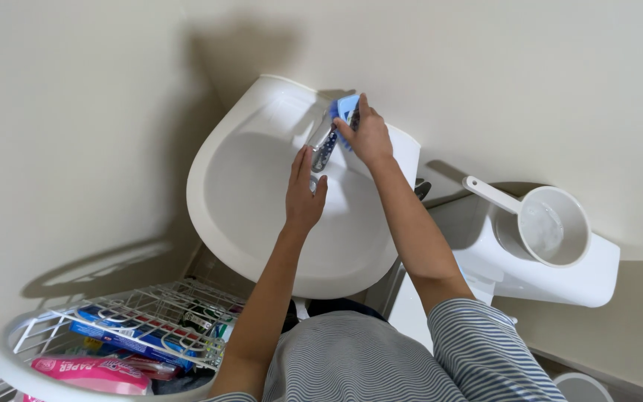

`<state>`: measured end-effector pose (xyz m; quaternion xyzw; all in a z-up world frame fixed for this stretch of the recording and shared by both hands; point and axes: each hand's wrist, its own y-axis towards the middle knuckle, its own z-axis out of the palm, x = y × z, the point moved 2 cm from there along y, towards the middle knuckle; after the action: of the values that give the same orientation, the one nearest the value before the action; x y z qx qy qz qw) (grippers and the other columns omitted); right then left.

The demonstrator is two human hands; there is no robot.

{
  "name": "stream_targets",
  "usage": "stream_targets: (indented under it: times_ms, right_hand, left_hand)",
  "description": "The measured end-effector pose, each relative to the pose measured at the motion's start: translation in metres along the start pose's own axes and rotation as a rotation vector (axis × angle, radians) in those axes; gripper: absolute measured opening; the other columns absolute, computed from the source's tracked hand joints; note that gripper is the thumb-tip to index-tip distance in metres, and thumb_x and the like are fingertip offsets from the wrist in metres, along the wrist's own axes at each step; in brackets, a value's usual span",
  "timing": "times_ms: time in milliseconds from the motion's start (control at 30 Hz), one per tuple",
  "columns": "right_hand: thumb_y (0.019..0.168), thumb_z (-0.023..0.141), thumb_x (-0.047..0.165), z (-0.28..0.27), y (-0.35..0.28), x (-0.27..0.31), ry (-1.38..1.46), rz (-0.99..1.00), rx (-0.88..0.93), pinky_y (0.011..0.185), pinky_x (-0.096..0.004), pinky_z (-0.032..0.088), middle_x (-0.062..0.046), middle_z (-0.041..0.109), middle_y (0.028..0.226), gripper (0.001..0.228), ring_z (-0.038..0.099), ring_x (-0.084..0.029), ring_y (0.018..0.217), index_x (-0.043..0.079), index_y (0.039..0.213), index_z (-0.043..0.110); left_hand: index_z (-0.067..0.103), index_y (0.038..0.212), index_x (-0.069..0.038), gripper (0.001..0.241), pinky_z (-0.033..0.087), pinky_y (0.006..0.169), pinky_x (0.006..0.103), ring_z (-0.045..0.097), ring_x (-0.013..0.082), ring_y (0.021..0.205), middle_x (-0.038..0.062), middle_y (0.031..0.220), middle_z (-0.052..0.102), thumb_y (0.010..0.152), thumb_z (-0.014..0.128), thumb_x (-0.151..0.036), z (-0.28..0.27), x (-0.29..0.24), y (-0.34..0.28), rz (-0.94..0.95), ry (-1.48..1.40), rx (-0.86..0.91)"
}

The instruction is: Cleaning and scrubbing a bathroom sink and faucet with a sponge.

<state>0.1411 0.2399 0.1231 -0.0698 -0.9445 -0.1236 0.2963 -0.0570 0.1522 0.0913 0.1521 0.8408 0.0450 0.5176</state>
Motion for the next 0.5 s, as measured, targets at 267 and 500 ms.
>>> stream_targets:
  times_ms: [267, 500]
  right_hand:
    - [0.088, 0.08, 0.048, -0.006, -0.025, 0.026, 0.067, -0.093, 0.087, 0.078, -0.041, 0.06, -0.028, 0.073, 0.1, 0.09, 0.075, -0.036, 0.088, -0.011, 0.146, 0.045]
    - [0.093, 0.075, 0.045, 0.018, -0.01, -0.024, 0.129, 0.201, -0.125, 0.071, -0.04, 0.06, -0.023, 0.074, 0.089, 0.087, 0.075, -0.031, 0.077, -0.015, 0.146, 0.041]
  left_hand:
    - [0.03, 0.162, -0.009, 0.069, 0.04, 0.12, 0.0417, 0.037, 0.0337, 0.152, 0.012, 0.167, 0.031, 0.1, 0.061, -0.018, 0.002, 0.0, -0.004, -0.005, -0.02, -0.002]
    - [0.031, 0.161, -0.007, 0.07, 0.037, 0.122, 0.0428, 0.035, 0.035, 0.153, 0.015, 0.166, 0.032, 0.099, 0.062, -0.017, 0.008, 0.006, -0.009, -0.008, -0.073, -0.017]
